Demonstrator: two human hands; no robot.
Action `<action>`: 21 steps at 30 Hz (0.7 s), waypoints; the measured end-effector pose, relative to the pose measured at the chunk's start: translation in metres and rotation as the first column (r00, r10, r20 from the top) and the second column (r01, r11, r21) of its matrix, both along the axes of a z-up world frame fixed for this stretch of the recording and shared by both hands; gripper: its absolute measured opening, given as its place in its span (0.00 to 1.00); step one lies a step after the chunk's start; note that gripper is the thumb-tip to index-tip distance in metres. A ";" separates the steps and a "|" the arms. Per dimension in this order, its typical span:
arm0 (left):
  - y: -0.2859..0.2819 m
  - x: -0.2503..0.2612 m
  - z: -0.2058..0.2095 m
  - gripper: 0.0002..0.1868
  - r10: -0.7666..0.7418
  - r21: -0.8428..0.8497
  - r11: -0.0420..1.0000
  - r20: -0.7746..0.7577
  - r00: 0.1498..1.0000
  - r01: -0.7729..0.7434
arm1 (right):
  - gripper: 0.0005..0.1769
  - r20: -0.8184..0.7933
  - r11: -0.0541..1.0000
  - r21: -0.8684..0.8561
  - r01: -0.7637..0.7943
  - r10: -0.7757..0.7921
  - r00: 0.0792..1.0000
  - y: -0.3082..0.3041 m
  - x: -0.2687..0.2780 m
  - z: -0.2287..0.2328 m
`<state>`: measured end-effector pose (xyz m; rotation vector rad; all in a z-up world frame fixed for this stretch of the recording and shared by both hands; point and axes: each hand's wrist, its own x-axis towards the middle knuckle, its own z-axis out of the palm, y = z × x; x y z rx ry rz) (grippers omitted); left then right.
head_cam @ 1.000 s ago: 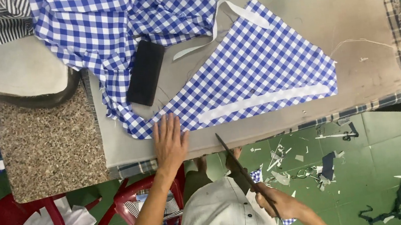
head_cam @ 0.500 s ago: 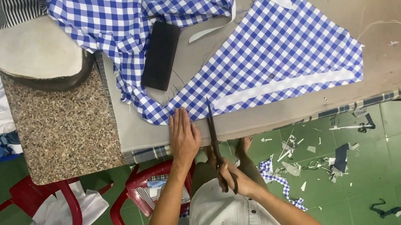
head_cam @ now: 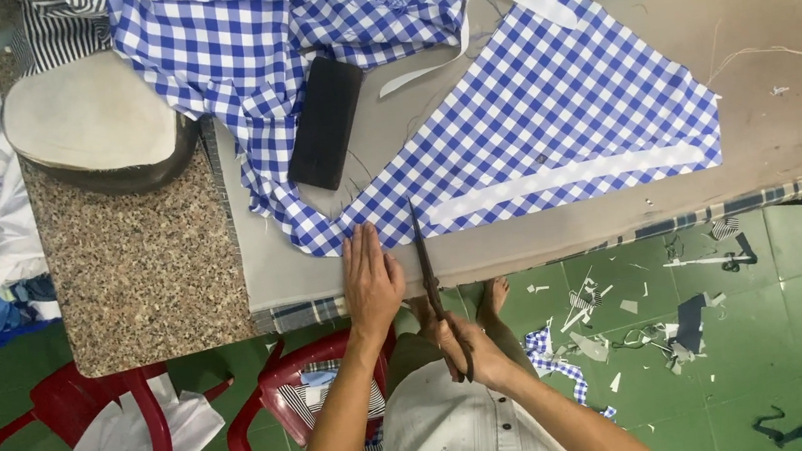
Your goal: The person cuts a strip of blue and white checkered fabric using scissors, then irons the fabric strip on a workbench using a steam iron and a wooden block. The person repeatedly irons the same strip of fabric.
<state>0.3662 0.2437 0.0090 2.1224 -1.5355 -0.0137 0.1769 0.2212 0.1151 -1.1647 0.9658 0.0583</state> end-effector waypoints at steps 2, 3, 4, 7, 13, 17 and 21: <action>0.000 0.000 0.000 0.29 -0.002 -0.013 1.000 0.007 1.000 0.002 | 0.30 0.005 0.998 0.035 -0.057 0.057 0.998 -0.011 -0.011 0.008; -0.001 0.000 0.001 0.29 -0.002 -0.021 1.000 0.010 1.000 0.003 | 0.26 0.008 0.990 0.075 -0.116 0.116 0.993 -0.017 -0.017 0.012; -0.001 0.001 0.005 0.29 -0.007 -0.027 1.000 0.016 1.000 0.008 | 0.26 0.012 0.991 0.069 -0.112 0.111 0.994 -0.019 -0.029 0.013; -0.003 0.001 0.013 0.29 0.001 0.005 1.000 0.012 1.000 -0.001 | 0.37 0.062 0.993 0.041 -0.112 0.110 0.992 -0.027 -0.066 0.018; -0.009 -0.001 0.016 0.32 0.007 0.039 0.999 0.048 0.999 -0.009 | 0.25 0.209 0.997 -0.063 0.033 -0.019 0.978 -0.035 -0.167 -0.023; -0.021 -0.011 0.033 0.36 0.058 0.160 0.985 0.012 0.998 -0.059 | 0.37 0.052 0.957 -0.077 0.279 -0.275 0.960 -0.054 -0.207 0.010; -0.075 -0.043 0.065 0.36 0.051 0.124 0.991 -0.014 0.999 -0.049 | 0.41 0.012 0.902 -0.056 0.428 -0.428 0.904 -0.097 -0.260 -0.004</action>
